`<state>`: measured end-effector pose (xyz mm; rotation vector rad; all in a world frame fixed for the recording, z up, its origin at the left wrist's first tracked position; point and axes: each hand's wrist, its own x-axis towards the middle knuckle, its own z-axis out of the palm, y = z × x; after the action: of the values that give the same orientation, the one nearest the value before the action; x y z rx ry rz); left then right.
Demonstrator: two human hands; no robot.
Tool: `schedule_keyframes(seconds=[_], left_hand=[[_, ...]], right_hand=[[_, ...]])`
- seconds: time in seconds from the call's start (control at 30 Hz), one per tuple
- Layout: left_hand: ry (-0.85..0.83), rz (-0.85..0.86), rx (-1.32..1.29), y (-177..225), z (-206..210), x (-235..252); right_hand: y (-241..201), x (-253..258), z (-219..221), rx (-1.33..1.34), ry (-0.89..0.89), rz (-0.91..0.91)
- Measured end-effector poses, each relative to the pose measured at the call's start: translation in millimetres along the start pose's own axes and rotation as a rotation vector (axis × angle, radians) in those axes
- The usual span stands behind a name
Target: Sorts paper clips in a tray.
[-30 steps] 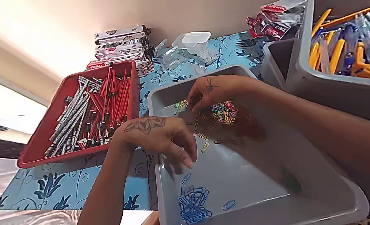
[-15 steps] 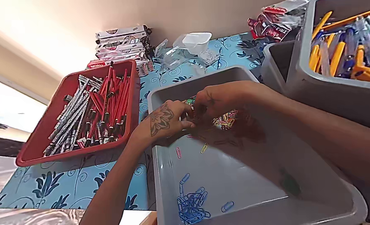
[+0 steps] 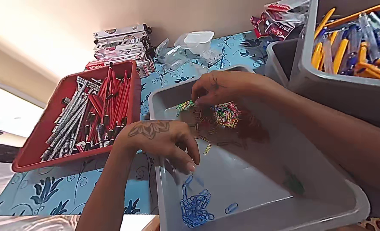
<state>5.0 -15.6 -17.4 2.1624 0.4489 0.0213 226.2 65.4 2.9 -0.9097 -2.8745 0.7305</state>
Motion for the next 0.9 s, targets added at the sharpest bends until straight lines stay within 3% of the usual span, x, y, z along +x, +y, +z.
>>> schedule_keyframes(seconds=[0.1, 0.23, 0.43, 0.53, 0.63, 0.73, 0.9], left_hand=[[0.162, -0.039, 0.101, -1, -3, 7], [0.46, -0.228, 0.279, -8, -4, 16], [0.225, -0.275, 0.421, -17, 5, 22], [0.264, -0.362, 0.492, -12, 7, 20], [0.358, -0.46, 0.586, -12, 7, 15], [0.436, -0.527, 0.674, -16, 6, 12], [0.564, -0.427, 0.661, -18, 7, 16]], right_hand=[[2, -4, -3, -0.119, 0.046, 0.139], [6, -10, 16, -0.087, 0.095, 0.163], [-3, 0, 4, -0.12, -0.216, 0.28], [-6, -2, 1, -0.122, -0.258, 0.3], [-6, -8, 9, -0.174, -0.147, 0.315], [-3, -6, 0, -0.206, -0.159, 0.284], [-7, -13, 11, -0.095, 0.129, 0.134]])
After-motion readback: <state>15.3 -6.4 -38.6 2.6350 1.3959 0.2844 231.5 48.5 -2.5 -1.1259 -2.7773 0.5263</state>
